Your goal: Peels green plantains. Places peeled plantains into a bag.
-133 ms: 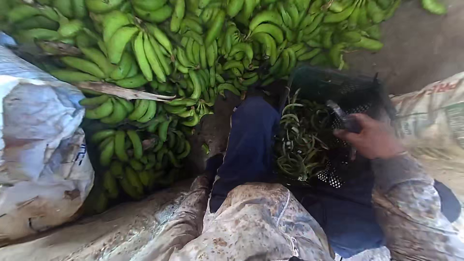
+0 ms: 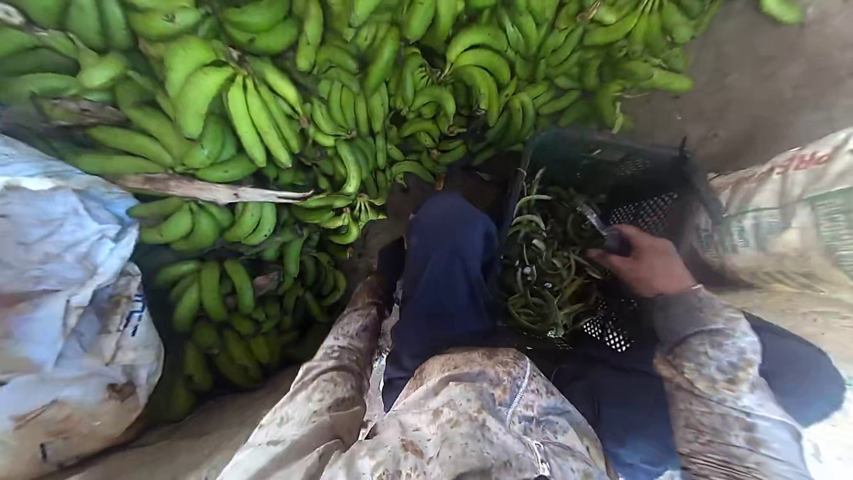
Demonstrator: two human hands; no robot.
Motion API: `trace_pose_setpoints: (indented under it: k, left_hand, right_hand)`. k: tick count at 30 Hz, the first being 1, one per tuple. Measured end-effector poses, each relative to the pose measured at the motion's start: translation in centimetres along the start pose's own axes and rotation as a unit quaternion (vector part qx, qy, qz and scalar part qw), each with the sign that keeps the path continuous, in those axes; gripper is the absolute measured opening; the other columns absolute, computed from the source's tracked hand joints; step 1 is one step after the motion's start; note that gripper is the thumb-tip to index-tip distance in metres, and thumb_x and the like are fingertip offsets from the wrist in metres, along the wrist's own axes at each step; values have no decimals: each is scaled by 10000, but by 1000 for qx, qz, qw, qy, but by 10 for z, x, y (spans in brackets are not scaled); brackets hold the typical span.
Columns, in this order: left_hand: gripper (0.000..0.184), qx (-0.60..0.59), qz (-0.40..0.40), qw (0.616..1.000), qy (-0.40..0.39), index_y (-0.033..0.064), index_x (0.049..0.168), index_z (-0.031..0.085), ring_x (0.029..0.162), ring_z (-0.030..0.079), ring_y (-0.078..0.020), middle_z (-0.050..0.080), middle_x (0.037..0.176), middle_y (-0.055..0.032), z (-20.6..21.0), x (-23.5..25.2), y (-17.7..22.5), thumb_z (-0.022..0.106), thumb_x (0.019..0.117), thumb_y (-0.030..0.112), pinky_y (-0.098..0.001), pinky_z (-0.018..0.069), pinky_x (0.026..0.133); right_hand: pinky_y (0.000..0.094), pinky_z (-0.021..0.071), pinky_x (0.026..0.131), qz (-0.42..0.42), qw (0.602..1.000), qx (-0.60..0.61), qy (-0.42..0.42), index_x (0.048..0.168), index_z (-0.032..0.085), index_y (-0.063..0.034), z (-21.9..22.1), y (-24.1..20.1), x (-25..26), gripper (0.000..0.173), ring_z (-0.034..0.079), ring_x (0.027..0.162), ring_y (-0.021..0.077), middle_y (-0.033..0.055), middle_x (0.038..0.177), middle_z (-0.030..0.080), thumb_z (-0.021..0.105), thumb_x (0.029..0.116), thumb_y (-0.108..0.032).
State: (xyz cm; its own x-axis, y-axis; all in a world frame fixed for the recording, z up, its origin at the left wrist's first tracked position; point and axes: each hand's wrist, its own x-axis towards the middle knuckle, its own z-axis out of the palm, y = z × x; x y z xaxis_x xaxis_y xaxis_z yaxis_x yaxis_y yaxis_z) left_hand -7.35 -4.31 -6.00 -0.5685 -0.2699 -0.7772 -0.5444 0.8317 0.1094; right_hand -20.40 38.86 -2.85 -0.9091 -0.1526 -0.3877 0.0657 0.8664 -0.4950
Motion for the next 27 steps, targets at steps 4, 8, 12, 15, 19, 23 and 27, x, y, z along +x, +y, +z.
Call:
trace_pose_setpoints:
  k: [4, 8, 12, 15, 19, 23, 27]
  left_hand:
    - [389, -53, 40, 995, 72, 9, 1441, 503, 1290, 549, -352, 557, 1408, -239, -73, 73, 97, 448, 1101, 190, -502, 412, 1105]
    - [443, -251, 232, 935, 96, -115, 1305, 548, 870, 621, -306, 616, 1091, -286, -128, 197, 183, 458, 1104, 270, -415, 534, 785]
    - [458, -379, 114, 909, 129, 65, 1240, 617, 693, 570, -172, 604, 923, -83, -120, 320, 237, 509, 1048, 467, -358, 527, 629]
    - [299, -414, 128, 898, 72, 68, 1213, 605, 745, 585, -132, 603, 922, -37, -125, 340, 245, 469, 1077, 296, -343, 549, 725]
    - [105, -581, 182, 793, -26, 175, 1034, 584, 670, 569, -107, 548, 774, 49, -144, 268, 242, 545, 1033, 272, -326, 558, 712]
    - [246, -473, 302, 825, -65, 102, 1185, 631, 652, 641, -152, 627, 789, 1, -159, 136, 225, 591, 1026, 285, -361, 611, 652]
    - [216, -208, 448, 869, -27, 79, 1114, 651, 685, 670, -95, 674, 831, 5, -141, 13, 225, 590, 1034, 269, -294, 612, 657]
  right_hand:
    - [729, 498, 871, 20, 999, -15, -41, 1249, 664, -43, 19, 1, 22, 395, 679, 1003, 477, 257, 1067, 706, 782, 937, -254]
    - [706, 496, 910, 33, 997, -5, -65, 1284, 652, -37, 19, 8, 40, 420, 674, 1054, 457, 253, 1108, 700, 773, 941, -247]
    - [690, 512, 901, 60, 996, -19, -59, 1265, 653, -47, 13, 24, 48, 401, 681, 1055, 439, 233, 1125, 699, 764, 945, -263]
    - [700, 517, 869, 55, 998, -17, -39, 1257, 654, -47, 8, 26, 48, 382, 682, 1037, 452, 235, 1119, 699, 752, 955, -259]
    - [659, 526, 871, -3, 997, 64, 53, 1240, 663, 1, 5, 18, 44, 390, 692, 988, 422, 246, 1085, 704, 765, 946, -236]
    - [365, 547, 712, -18, 964, 247, 98, 1262, 664, -92, 7, 0, 29, 429, 626, 757, 129, 64, 947, 685, 753, 926, -343]
    - [221, 518, 611, -35, 849, 527, 3, 1405, 492, -110, 9, -36, 2, 504, 601, 691, 48, -10, 1053, 710, 578, 1018, -422]
